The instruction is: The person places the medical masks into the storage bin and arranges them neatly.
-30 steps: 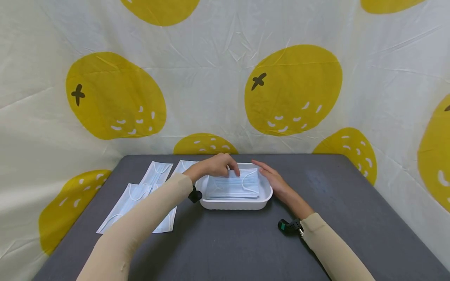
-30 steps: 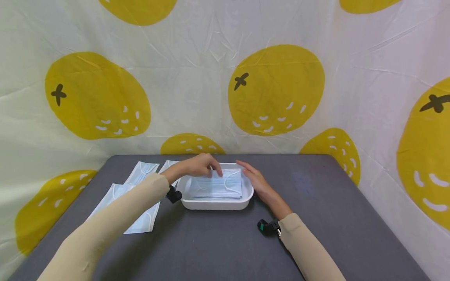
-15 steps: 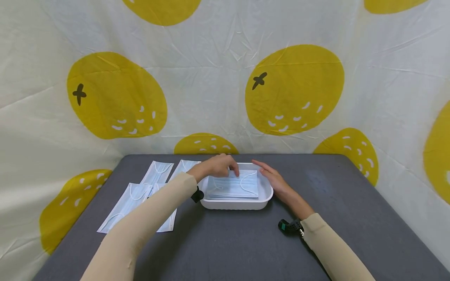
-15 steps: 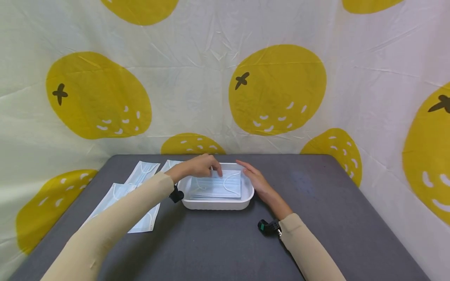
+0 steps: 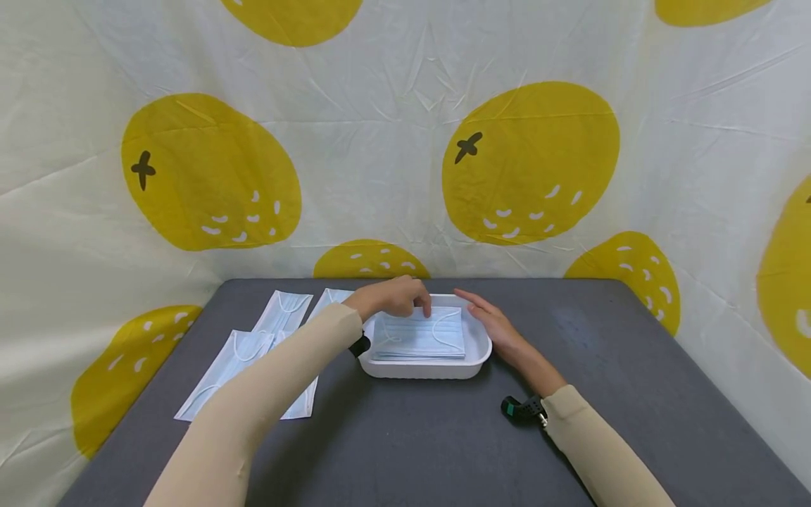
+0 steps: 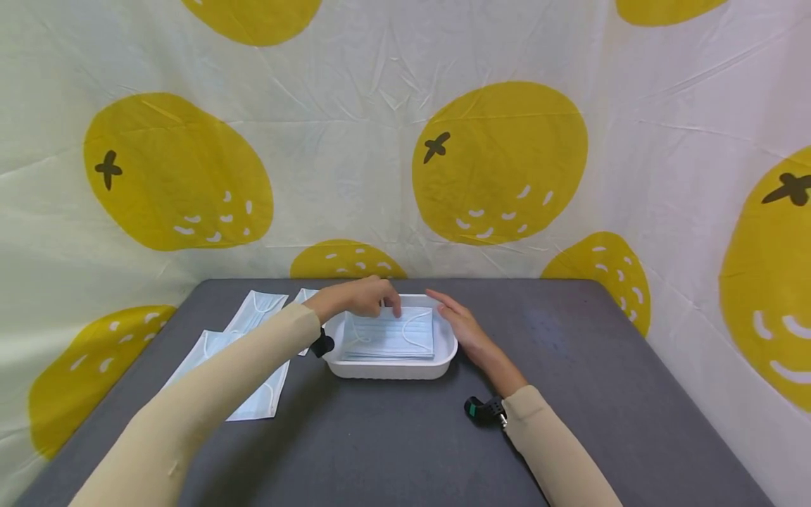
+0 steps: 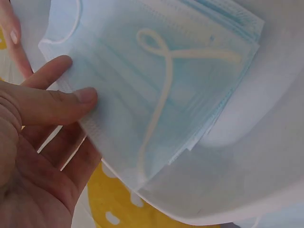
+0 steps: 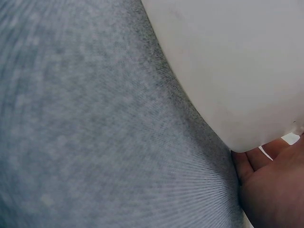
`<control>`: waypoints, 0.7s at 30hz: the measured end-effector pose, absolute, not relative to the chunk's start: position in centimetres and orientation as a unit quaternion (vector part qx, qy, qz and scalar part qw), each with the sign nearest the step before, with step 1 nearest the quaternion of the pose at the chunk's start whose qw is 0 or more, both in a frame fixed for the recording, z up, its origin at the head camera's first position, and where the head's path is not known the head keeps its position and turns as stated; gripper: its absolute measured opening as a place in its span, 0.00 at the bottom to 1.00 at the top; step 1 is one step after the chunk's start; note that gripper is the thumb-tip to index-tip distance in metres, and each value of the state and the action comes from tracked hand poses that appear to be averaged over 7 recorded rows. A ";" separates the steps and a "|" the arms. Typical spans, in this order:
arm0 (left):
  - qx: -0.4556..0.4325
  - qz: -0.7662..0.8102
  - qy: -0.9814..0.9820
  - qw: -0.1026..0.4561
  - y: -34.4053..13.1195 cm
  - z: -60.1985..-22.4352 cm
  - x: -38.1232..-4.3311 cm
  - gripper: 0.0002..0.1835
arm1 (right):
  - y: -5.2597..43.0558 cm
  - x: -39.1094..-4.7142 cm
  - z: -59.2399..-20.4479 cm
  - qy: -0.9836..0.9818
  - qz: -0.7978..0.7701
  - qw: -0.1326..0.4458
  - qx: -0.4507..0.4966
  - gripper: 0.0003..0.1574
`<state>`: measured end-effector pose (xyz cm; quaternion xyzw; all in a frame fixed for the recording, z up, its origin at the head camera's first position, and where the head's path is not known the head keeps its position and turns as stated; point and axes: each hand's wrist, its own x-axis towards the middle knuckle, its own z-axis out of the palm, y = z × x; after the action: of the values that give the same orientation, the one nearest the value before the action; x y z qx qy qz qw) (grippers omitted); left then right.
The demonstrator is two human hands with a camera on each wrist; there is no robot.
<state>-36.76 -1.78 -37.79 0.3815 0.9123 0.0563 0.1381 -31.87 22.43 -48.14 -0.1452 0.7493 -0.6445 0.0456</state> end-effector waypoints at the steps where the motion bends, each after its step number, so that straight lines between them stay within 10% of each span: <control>1: 0.378 0.052 0.914 0.139 -1.7 -37.8 -36.8 0.24 | 22.4 -31.9 -48.1 0.751 -0.643 0.045 -0.146 0.31; 21: 0.367 0.072 0.918 0.130 -1.8 -37.6 -36.8 0.20 | 22.4 -31.7 -47.9 0.746 -0.647 0.046 -0.149 0.31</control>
<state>-36.77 -1.82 -37.56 0.3673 0.9181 0.0724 0.1304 -31.72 22.43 -47.91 -0.1494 0.7462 -0.6472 0.0457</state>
